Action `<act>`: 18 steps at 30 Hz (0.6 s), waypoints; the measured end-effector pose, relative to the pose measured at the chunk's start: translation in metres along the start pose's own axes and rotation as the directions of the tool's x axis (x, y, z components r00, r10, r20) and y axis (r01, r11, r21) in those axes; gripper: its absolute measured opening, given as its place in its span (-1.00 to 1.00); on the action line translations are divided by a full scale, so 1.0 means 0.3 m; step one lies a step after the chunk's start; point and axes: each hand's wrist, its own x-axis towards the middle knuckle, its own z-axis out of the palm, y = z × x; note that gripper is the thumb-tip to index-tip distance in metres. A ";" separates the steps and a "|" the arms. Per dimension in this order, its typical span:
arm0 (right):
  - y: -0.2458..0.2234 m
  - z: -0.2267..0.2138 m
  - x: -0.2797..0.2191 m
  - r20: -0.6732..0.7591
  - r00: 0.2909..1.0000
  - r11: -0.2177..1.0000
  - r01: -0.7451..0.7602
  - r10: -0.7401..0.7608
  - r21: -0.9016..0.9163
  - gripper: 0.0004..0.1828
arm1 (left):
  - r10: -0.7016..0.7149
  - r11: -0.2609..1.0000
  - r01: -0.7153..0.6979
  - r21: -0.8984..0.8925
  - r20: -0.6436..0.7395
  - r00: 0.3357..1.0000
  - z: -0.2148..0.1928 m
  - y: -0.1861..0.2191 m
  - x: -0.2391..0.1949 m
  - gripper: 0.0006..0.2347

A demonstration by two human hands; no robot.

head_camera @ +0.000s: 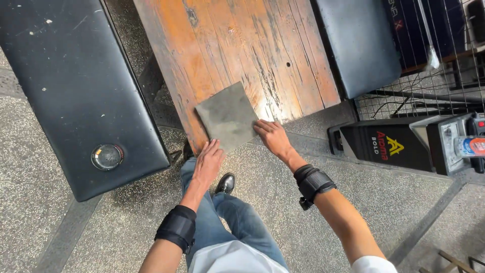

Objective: The person places a spray bottle on a treadmill and then uses a sanding block to sand a wooden tabletop. They move the sanding block back and forth across the surface, covering different areas of the table.

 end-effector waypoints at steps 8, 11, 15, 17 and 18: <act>-0.073 -0.228 0.221 0.204 0.941 0.925 -0.312 0.270 0.216 -0.57 | -0.578 0.782 0.473 -0.406 -0.188 0.794 -0.161 -0.026 0.204 -0.68; 0.016 -0.083 0.335 0.172 0.862 0.763 -0.502 0.476 0.408 -0.58 | -0.642 0.740 0.529 -0.415 -0.203 0.739 -0.128 -0.136 0.302 -0.70; 0.069 -0.012 0.497 0.279 0.755 0.644 -0.654 0.594 0.397 -0.53 | -0.681 0.673 0.543 -0.502 -0.135 0.720 -0.049 -0.246 0.366 -0.70; 0.109 0.072 0.507 0.302 0.754 0.607 -0.652 0.584 0.454 -0.58 | -0.753 0.457 0.532 -0.713 0.009 0.658 -0.021 -0.278 0.360 -0.72; 0.140 0.109 0.516 0.312 0.756 0.573 -0.644 0.575 0.507 -0.62 | -0.774 0.198 0.475 -0.857 0.161 0.613 -0.004 -0.291 0.369 -0.73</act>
